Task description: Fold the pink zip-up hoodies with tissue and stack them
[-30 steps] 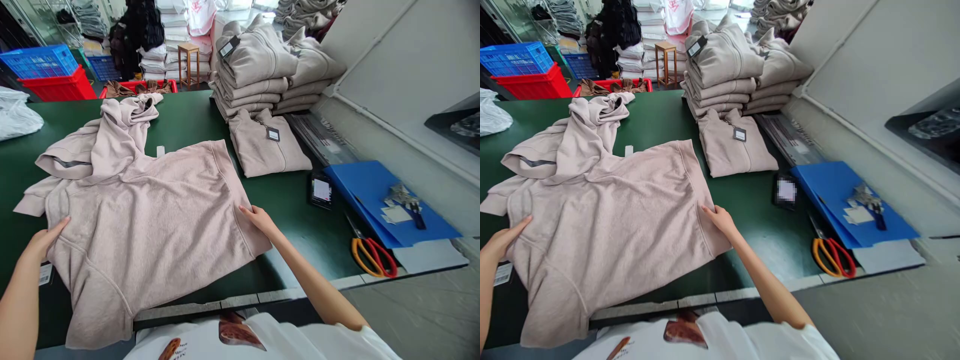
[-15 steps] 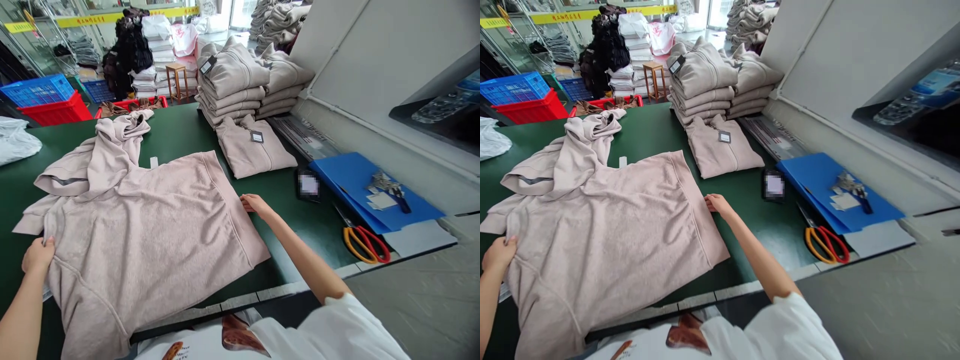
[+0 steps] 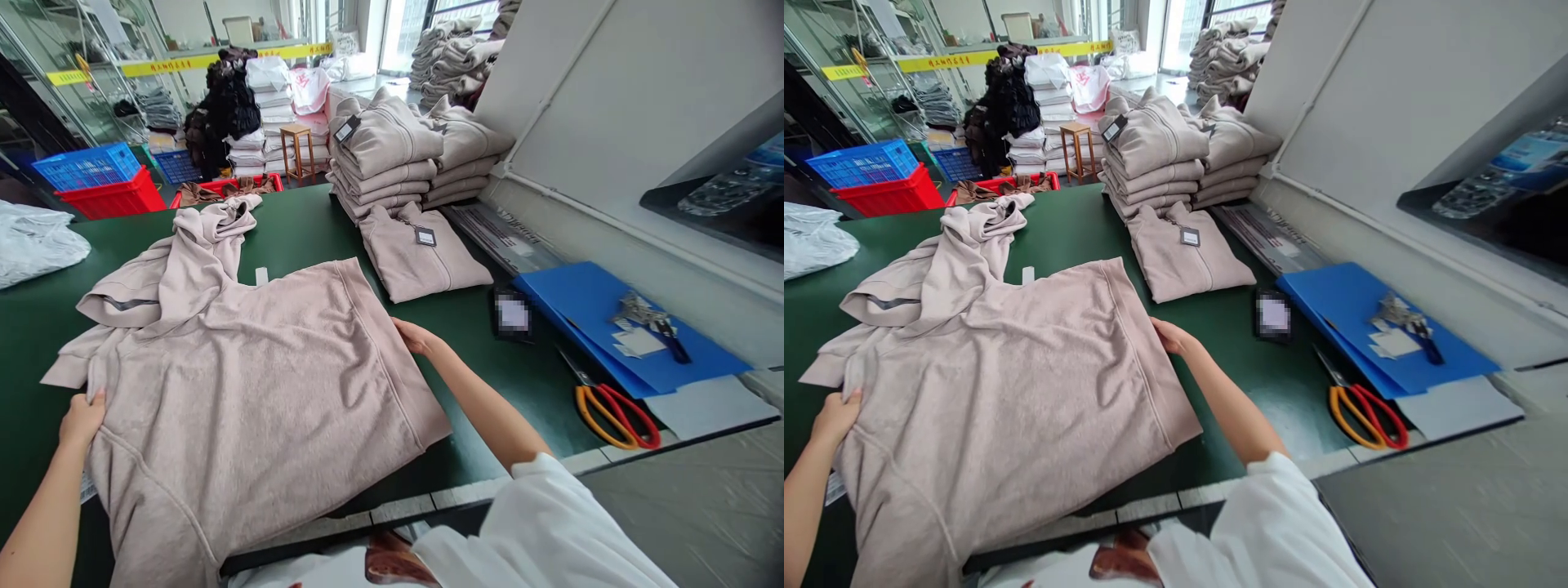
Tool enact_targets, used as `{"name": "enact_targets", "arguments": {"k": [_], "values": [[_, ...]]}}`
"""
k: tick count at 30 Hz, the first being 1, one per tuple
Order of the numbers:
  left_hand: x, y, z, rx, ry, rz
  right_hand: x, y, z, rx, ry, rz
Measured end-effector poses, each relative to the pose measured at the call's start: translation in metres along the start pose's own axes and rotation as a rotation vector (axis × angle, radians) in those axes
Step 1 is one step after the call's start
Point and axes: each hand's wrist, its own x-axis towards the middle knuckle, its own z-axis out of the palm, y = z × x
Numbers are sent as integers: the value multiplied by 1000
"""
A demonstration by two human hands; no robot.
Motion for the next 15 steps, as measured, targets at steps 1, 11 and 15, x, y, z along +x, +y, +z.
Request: {"name": "enact_targets", "arguments": {"k": [1,11,15], "values": [[-1,1,-1,-2,-3,-3,-1,0,1,-40,14,-4],[-12,-15,-22,-112,142,-204,-7,-6,-11,-476,349,-171],[-61,56,-20,-164,379,126,-21,-2,11,-759,509,-594]]}}
